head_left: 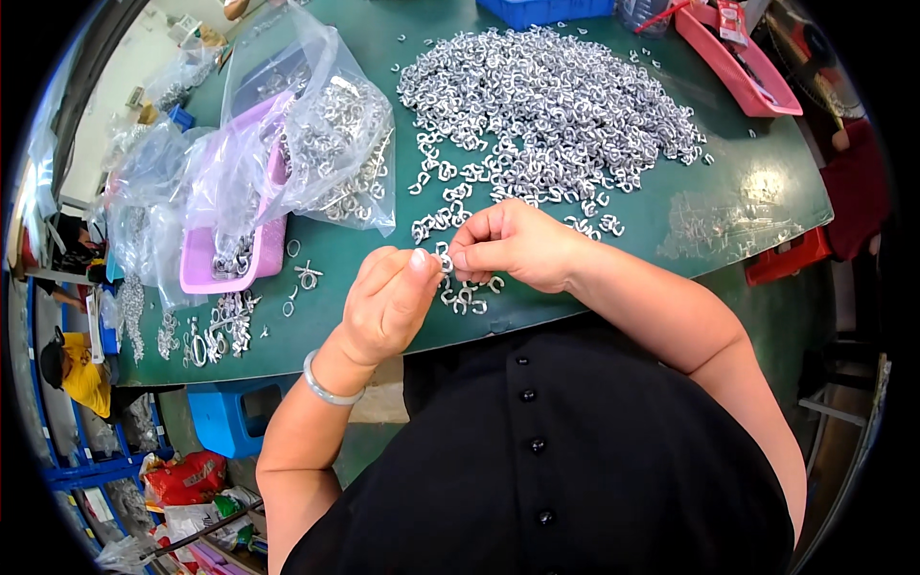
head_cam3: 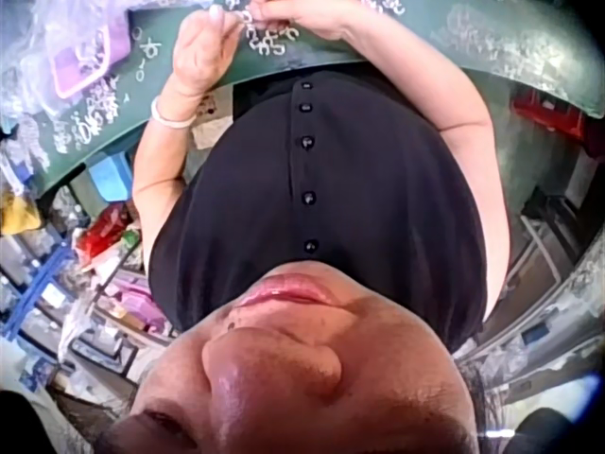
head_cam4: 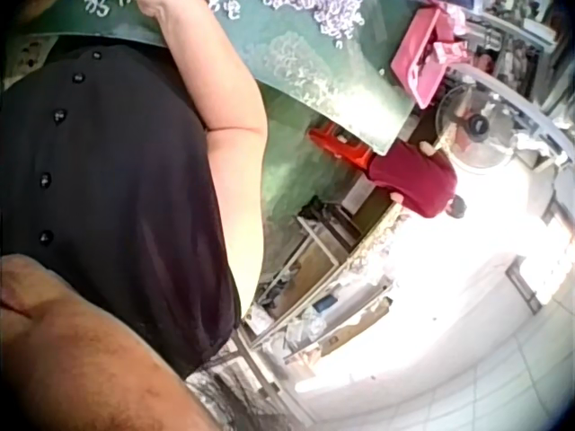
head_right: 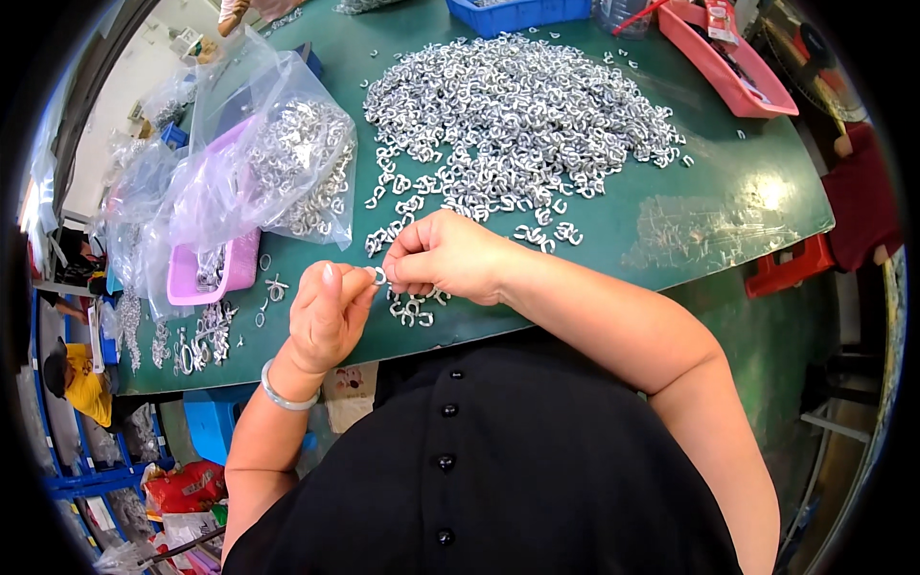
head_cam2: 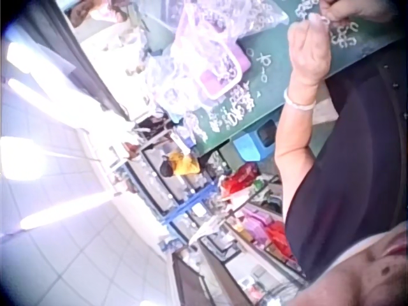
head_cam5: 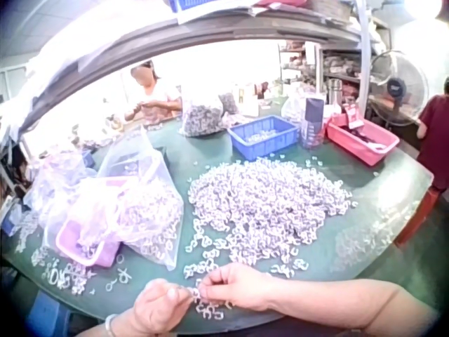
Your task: The person connects small metal clips together by hand, picking individual pieces from a pile and joining them on the work table.
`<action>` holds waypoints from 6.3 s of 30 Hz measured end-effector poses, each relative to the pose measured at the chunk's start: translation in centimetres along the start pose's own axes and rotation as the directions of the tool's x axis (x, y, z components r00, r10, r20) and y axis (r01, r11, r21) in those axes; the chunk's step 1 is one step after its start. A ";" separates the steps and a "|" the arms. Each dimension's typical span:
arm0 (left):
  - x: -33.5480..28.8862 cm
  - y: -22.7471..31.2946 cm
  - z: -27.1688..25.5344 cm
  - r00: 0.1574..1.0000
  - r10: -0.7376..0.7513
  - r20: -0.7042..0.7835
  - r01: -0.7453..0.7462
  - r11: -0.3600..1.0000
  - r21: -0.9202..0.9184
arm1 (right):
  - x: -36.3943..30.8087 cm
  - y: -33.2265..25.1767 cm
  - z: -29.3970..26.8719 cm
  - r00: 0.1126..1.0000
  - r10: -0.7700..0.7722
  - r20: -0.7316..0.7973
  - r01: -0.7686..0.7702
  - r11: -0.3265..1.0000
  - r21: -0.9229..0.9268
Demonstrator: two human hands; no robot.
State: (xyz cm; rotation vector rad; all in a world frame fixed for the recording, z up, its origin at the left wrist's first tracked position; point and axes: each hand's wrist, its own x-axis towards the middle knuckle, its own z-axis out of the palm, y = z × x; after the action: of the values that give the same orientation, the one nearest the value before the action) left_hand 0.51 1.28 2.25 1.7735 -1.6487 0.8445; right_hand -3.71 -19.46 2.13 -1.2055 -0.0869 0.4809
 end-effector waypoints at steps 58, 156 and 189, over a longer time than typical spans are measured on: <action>-1.7 -1.5 0.6 0.691 -0.687 0.222 0.676 0.724 0.135 | 2.4 0.3 -2.6 0.816 -0.532 0.226 0.149 -0.184 -0.972; 0.2 -3.4 3.4 0.682 -0.646 0.343 0.708 0.700 -0.088 | 2.0 -0.4 -3.7 0.827 -0.518 0.217 0.210 -0.073 -0.975; 0.5 -5.0 4.1 0.736 -0.638 0.228 0.665 0.745 -0.059 | 4.1 -0.7 -4.5 0.825 -0.527 0.202 0.172 -0.107 -0.979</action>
State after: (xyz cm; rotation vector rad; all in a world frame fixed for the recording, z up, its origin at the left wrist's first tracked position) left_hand 5.76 -1.84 0.08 2.1726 -1.0034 0.2245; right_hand 1.63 -21.99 0.37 -2.6285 -0.6431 -0.4621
